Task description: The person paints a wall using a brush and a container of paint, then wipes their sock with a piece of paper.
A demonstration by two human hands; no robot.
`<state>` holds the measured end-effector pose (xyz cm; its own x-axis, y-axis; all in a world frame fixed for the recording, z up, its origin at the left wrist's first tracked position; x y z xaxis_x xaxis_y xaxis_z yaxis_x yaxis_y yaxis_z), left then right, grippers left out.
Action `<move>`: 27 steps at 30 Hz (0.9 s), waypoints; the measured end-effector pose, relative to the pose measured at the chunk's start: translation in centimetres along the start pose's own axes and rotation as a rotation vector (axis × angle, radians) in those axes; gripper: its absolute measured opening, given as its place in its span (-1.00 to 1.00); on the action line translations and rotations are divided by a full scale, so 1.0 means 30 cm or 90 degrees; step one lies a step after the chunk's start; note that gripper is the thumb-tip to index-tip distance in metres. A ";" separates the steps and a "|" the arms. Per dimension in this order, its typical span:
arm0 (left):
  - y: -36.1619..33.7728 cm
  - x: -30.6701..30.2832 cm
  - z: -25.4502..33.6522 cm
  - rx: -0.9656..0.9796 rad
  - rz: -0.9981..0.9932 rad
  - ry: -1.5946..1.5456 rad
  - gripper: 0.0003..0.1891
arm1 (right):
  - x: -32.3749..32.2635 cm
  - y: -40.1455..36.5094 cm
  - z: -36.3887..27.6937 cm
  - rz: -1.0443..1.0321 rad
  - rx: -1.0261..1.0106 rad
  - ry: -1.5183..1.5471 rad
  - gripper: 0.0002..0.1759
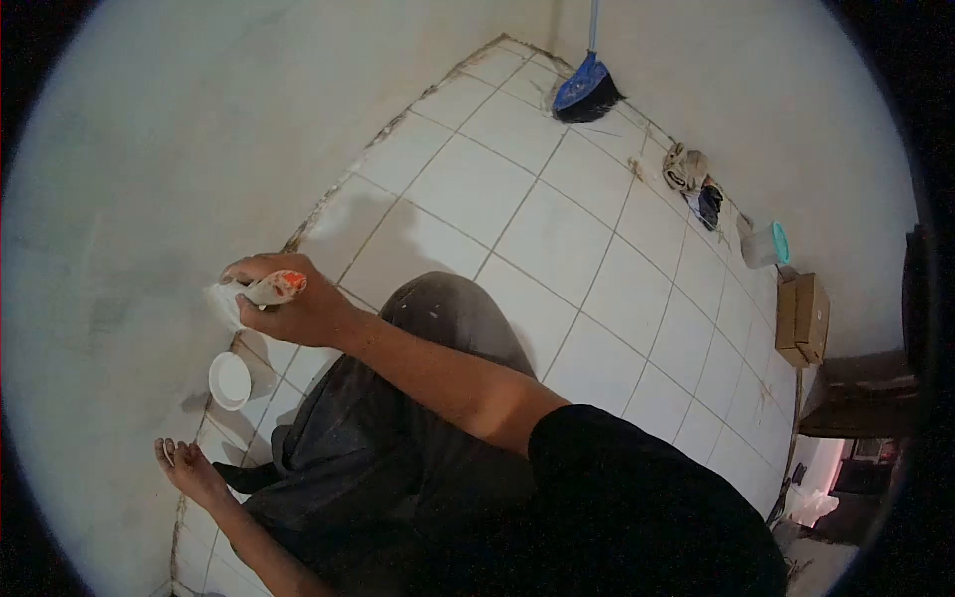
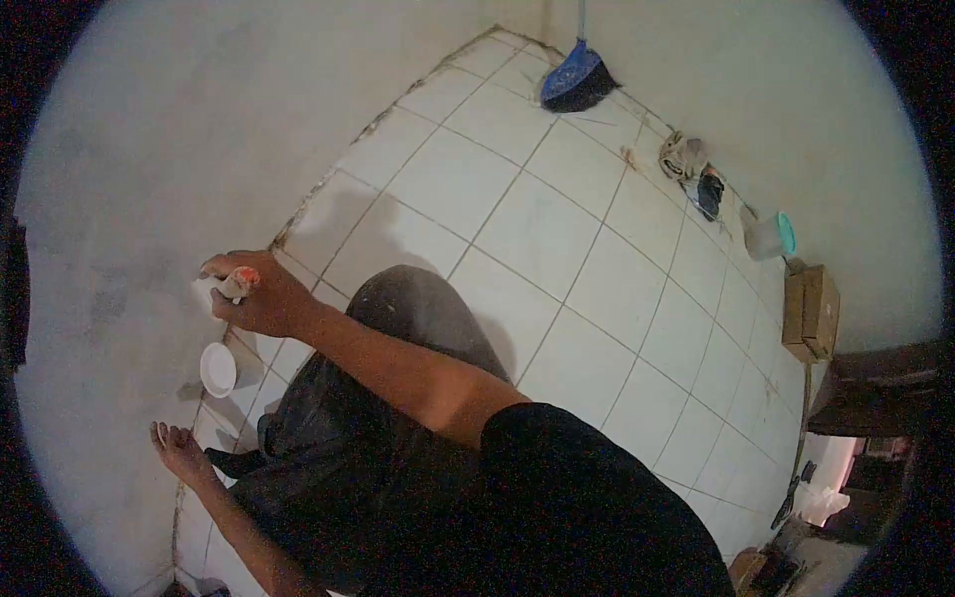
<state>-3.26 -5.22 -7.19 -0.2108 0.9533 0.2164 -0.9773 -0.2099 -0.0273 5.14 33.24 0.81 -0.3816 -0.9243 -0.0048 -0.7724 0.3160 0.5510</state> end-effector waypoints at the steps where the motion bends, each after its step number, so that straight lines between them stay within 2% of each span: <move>1: -0.016 0.017 0.012 0.011 -0.002 0.005 -0.50 | 0.005 0.001 0.003 0.010 -0.027 -0.022 -0.70; 4: -0.018 0.023 0.019 0.030 0.019 0.032 -0.48 | 0.008 -0.003 -0.002 0.003 -0.048 -0.023 -0.71; 6: -0.058 0.070 0.043 0.037 0.051 0.015 -0.49 | 0.007 -0.003 0.003 -0.060 0.033 -0.055 -0.65; 8: -0.088 0.113 0.059 0.014 0.088 0.092 -0.52 | 0.024 -0.020 0.040 -0.037 -0.008 -0.051 -0.66; 9: -0.049 0.041 0.001 0.049 0.034 0.080 -0.55 | 0.032 -0.030 0.058 -0.040 0.093 0.026 -0.67; 10: -0.075 0.089 0.022 0.057 0.061 0.040 -0.58 | 0.043 -0.036 0.068 -0.045 0.195 0.097 -0.69; 12: -0.093 0.131 0.060 0.025 0.101 0.032 -0.59 | 0.058 -0.011 0.012 -0.017 0.267 0.146 -0.74; 14: -0.062 0.089 0.016 0.058 0.054 0.013 -0.61 | 0.072 0.015 0.006 0.023 0.220 0.092 -0.75; 17: -0.091 0.137 0.072 0.048 0.100 0.008 -0.62 | 0.121 0.094 -0.034 0.008 0.112 -0.013 -0.70; 18: -0.087 0.147 0.077 0.040 0.103 -0.001 -0.63 | 0.153 0.115 -0.046 -0.017 0.114 -0.011 -0.70; 20: -0.087 0.149 0.074 0.021 0.124 -0.014 -0.64 | 0.215 0.154 -0.109 -0.008 0.086 -0.181 -0.65; 21: -0.092 0.154 0.084 0.034 0.103 -0.015 -0.64 | 0.233 0.164 -0.124 -0.027 0.091 -0.177 -0.65; 23: -0.086 0.146 0.086 0.033 0.104 -0.025 -0.64 | 0.294 0.183 -0.123 -0.058 0.004 -0.225 -0.63; 25: -0.092 0.153 0.100 0.036 0.058 -0.052 -0.66 | 0.333 0.176 -0.097 -0.082 -0.027 -0.214 -0.63; 27: -0.090 0.174 0.123 0.023 0.080 -0.081 -0.67 | 0.354 0.163 -0.039 -0.106 -0.085 -0.204 -0.65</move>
<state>-1.65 -0.47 -2.38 -0.3246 0.8843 0.3356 -0.9417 -0.3352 -0.0275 -2.08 24.72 4.42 -0.4113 -0.8407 -0.3523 -0.7726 0.1164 0.6241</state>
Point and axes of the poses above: each hand's wrist, its own y-axis towards the middle knuckle, its own x-axis out of the palm, z = x × y, the point moved 1 cm from there along y, towards the middle knuckle, and after that the axes turned 3 degrees about y, right-handed, at the moved point
